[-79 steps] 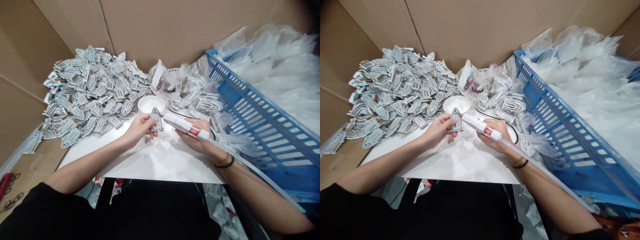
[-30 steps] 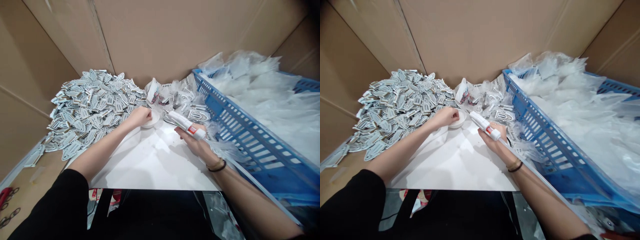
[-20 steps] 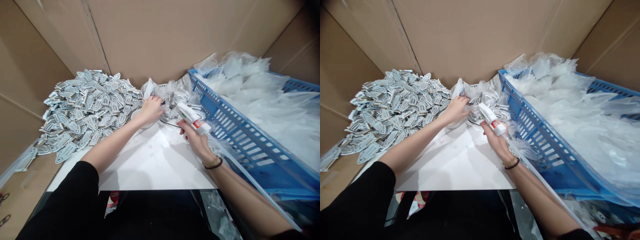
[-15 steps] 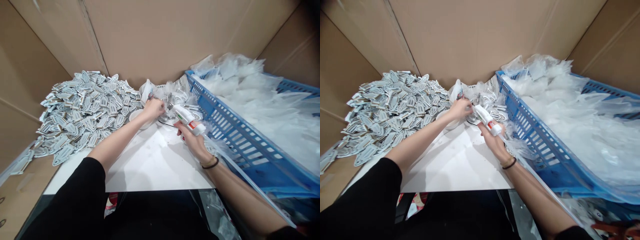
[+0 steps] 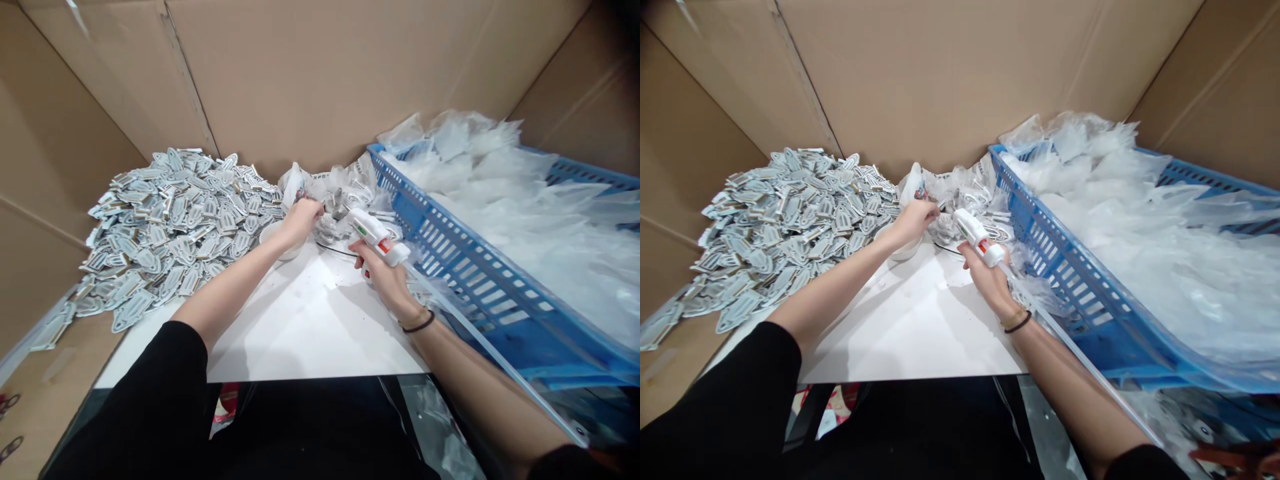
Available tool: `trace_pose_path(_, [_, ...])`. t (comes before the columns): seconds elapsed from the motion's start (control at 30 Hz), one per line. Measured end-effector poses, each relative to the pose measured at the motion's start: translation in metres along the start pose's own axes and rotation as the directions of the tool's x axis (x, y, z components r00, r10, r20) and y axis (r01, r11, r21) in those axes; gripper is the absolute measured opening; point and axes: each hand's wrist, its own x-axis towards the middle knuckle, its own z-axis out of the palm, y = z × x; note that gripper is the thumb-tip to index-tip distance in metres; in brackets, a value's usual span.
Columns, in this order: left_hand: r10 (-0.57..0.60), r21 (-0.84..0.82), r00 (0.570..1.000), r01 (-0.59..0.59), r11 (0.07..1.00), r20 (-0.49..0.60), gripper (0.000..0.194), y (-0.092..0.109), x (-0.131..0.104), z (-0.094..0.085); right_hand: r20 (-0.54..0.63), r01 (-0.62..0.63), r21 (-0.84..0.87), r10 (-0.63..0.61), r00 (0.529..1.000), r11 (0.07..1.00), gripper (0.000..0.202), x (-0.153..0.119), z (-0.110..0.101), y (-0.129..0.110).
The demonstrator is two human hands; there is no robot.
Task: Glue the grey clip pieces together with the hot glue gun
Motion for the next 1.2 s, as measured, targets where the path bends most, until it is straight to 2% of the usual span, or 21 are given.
trace_pose_path(0.13, [0.007, -0.077, 0.987, -0.019, 0.997, -0.16, 0.024, 0.007, -0.006, -0.016, -0.012, -0.019, 0.022, 0.019, 1.0, 1.0, 0.021, 0.001, -0.001, -0.001])
trace_pose_path(0.23, [-0.027, -0.213, 0.965, -0.03, 0.977, -0.262, 0.024, 0.019, -0.024, -0.037, 0.002, -0.017, 0.036, 0.017, 1.0, 0.999, 0.022, 0.001, -0.002, -0.002])
trace_pose_path(0.4, [-0.1, -0.312, 0.95, 0.003, 0.95, -0.295, 0.021, 0.031, -0.066, -0.063, 0.005, -0.01, 0.02, 0.009, 1.0, 1.0, 0.019, 0.0, -0.002, -0.003])
trace_pose_path(0.57, [-0.057, -0.266, 0.967, -0.011, 0.964, -0.247, 0.022, 0.026, -0.096, -0.069, 0.016, -0.033, 0.005, 0.033, 0.999, 0.999, 0.022, -0.002, -0.001, -0.006])
trace_pose_path(0.7, [-0.103, -0.281, 0.964, 0.03, 0.959, -0.246, 0.024, 0.024, -0.11, -0.078, 0.027, -0.024, -0.025, 0.025, 0.999, 0.999, 0.024, -0.002, 0.0, -0.004])
trace_pose_path(0.73, [-0.1, -0.3, 0.972, 0.033, 0.953, -0.212, 0.025, 0.025, -0.115, -0.084, 0.027, -0.026, -0.032, 0.026, 0.999, 0.999, 0.025, -0.001, 0.0, -0.004])
trace_pose_path(0.77, [-0.078, -0.335, 0.988, 0.029, 0.942, -0.133, 0.026, 0.026, -0.12, -0.09, 0.027, -0.029, -0.036, 0.03, 0.999, 0.999, 0.025, -0.001, 0.0, -0.003])
trace_pose_path(0.8, [-0.035, -0.388, 0.999, 0.03, 0.921, -0.006, 0.026, 0.027, -0.125, -0.096, 0.027, -0.033, -0.035, 0.034, 0.999, 0.999, 0.026, -0.001, 0.0, -0.003])
trace_pose_path(0.83, [0.026, -0.455, 0.987, 0.05, 0.889, 0.158, 0.025, 0.027, -0.131, -0.102, 0.027, -0.035, -0.03, 0.036, 0.999, 0.999, 0.026, -0.001, 0.0, -0.003])
trace_pose_path(0.87, [0.091, -0.523, 0.94, 0.101, 0.846, 0.329, 0.024, 0.026, -0.137, -0.107, 0.028, -0.035, -0.023, 0.036, 0.999, 0.999, 0.025, -0.001, 0.001, -0.003])
trace_pose_path(0.9, [0.144, -0.577, 0.873, 0.176, 0.797, 0.466, 0.024, 0.024, -0.142, -0.11, 0.03, -0.033, -0.017, 0.034, 0.999, 0.999, 0.025, -0.002, 0.001, -0.003])
trace_pose_path(0.93, [0.163, -0.608, 0.823, 0.253, 0.753, 0.544, 0.026, 0.02, -0.146, -0.112, 0.033, -0.03, -0.015, 0.03, 0.999, 0.999, 0.024, -0.002, 0.001, -0.004])
trace_pose_path(0.97, [0.135, -0.618, 0.813, 0.31, 0.723, 0.566, 0.028, 0.015, -0.149, -0.111, 0.033, -0.027, -0.018, 0.027, 0.999, 0.999, 0.024, -0.003, 0.001, -0.005])
trace_pose_path(1.0, [0.07, -0.609, 0.834, 0.34, 0.716, 0.547, 0.029, 0.01, -0.151, -0.109, 0.034, -0.026, -0.023, 0.026, 0.999, 0.999, 0.023, -0.004, 0.001, -0.006])
trace_pose_path(1.03, [-0.019, -0.581, 0.871, 0.343, 0.738, 0.491, 0.029, 0.004, -0.152, -0.105, 0.035, -0.027, -0.028, 0.028, 0.999, 0.999, 0.023, -0.005, 0.001, -0.007])
trace_pose_path(1.1, [-0.153, -0.449, 0.93, 0.3, 0.841, 0.335, 0.027, -0.007, -0.152, -0.093, 0.037, -0.037, -0.038, 0.039, 0.999, 0.999, 0.022, -0.006, 0.001, -0.009])
trace_pose_path(1.13, [-0.171, -0.362, 0.944, 0.269, 0.893, 0.281, 0.025, -0.01, -0.151, -0.087, 0.04, -0.045, -0.042, 0.047, 0.998, 0.998, 0.022, -0.006, 0.001, -0.009])
trace_pose_path(1.2, [-0.132, -0.231, 0.957, 0.194, 0.954, 0.257, 0.022, -0.013, -0.151, -0.074, 0.051, -0.059, -0.051, 0.061, 0.997, 0.997, 0.022, -0.006, 0.001, -0.009])
